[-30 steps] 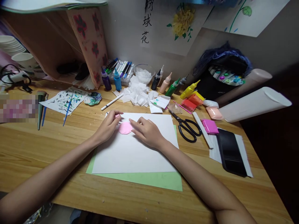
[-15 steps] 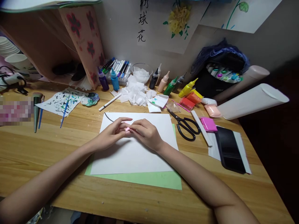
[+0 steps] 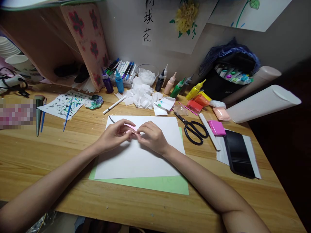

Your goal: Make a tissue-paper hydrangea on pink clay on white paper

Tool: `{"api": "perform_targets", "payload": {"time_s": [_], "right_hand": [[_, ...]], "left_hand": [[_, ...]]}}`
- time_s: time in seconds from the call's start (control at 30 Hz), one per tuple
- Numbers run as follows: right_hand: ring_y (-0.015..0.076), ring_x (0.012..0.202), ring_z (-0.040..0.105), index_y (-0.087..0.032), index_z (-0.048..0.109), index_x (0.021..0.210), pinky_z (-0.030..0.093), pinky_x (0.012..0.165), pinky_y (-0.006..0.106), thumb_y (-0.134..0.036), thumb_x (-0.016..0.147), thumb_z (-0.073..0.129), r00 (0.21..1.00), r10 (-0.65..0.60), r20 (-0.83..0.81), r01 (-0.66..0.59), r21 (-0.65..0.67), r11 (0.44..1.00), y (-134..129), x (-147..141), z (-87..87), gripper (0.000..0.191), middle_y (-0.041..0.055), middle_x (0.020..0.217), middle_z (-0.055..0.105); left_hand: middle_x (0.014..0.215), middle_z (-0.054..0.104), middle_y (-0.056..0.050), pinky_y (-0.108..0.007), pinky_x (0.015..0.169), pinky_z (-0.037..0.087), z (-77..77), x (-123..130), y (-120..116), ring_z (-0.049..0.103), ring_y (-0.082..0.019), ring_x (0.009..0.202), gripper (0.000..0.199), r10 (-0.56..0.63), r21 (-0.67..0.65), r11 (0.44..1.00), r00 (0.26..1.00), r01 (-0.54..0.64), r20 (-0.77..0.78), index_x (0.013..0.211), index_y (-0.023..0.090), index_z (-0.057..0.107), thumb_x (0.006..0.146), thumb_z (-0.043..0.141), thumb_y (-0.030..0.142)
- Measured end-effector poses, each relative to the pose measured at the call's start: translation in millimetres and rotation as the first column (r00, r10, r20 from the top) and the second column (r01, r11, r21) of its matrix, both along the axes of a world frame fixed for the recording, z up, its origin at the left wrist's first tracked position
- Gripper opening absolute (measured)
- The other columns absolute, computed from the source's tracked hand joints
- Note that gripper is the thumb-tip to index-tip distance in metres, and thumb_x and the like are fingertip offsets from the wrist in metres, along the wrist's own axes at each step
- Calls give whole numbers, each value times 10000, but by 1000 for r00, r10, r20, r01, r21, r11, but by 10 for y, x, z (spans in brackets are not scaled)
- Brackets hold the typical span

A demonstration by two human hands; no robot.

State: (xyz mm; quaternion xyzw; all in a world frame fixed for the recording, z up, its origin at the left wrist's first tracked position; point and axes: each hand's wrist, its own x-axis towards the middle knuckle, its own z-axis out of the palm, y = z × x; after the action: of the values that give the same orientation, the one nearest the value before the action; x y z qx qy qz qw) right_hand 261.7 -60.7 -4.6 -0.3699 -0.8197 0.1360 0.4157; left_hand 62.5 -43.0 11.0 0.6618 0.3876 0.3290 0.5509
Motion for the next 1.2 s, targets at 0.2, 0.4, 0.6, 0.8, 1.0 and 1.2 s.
{"api": "perform_targets", "payload": {"time_s": [0.2, 0.4, 0.6, 0.8, 1.0, 1.2], "right_hand": [[140, 686, 569, -175, 684, 854, 452, 610, 289, -312, 801, 644, 947, -236, -220, 102, -490, 866, 118, -2, -3, 152, 44, 797, 662], [126, 602, 517, -165, 660, 695, 390, 545, 259, -297, 729, 696, 941, -307, -143, 158, -615, 773, 208, -196, -17, 142, 8, 664, 636], [160, 692, 521, -184, 612, 627, 406, 643, 297, -217, 753, 671, 954, -299, 5, 273, -422, 864, 184, -294, -25, 143, 6, 659, 608], [161, 696, 528, -190, 709, 795, 416, 614, 295, -221, 839, 595, 983, -183, 14, 173, -407, 897, 125, -203, 8, 125, 32, 718, 597], [172, 740, 503, -239, 717, 1036, 422, 658, 316, -202, 878, 545, 997, -31, 67, 53, -345, 937, 35, -71, -11, 237, 36, 735, 564], [173, 728, 479, -227, 700, 1084, 417, 652, 319, -205, 915, 480, 994, -10, 113, 42, -284, 958, 16, -55, -35, 279, 37, 712, 535]], "left_hand": [[885, 679, -65, -203, 526, 485, -77, -219, 340, 637, -117, 705, 202, 403, 11, 914, 912, -405, 73, 1002, 150, 549, 854, 512, 282], [834, 658, -46, -211, 565, 478, -252, -195, 356, 601, -98, 665, 196, 359, 99, 931, 930, -351, -80, 1010, 148, 557, 883, 450, 252], [836, 658, -44, -226, 584, 477, -232, -197, 339, 600, -104, 661, 204, 349, 143, 932, 930, -332, -118, 1000, 154, 560, 893, 428, 266], [820, 660, -46, -235, 587, 483, -243, -211, 353, 608, -112, 656, 190, 338, 157, 935, 934, -318, -116, 932, 156, 584, 879, 434, 261], [814, 666, -45, -232, 582, 488, -237, -210, 353, 612, -113, 647, 180, 337, 173, 933, 934, -315, -121, 907, 164, 589, 876, 434, 251], [825, 662, -49, -223, 580, 491, -251, -217, 362, 611, -108, 654, 185, 328, 159, 938, 937, -308, -120, 915, 157, 583, 882, 433, 262]]}}
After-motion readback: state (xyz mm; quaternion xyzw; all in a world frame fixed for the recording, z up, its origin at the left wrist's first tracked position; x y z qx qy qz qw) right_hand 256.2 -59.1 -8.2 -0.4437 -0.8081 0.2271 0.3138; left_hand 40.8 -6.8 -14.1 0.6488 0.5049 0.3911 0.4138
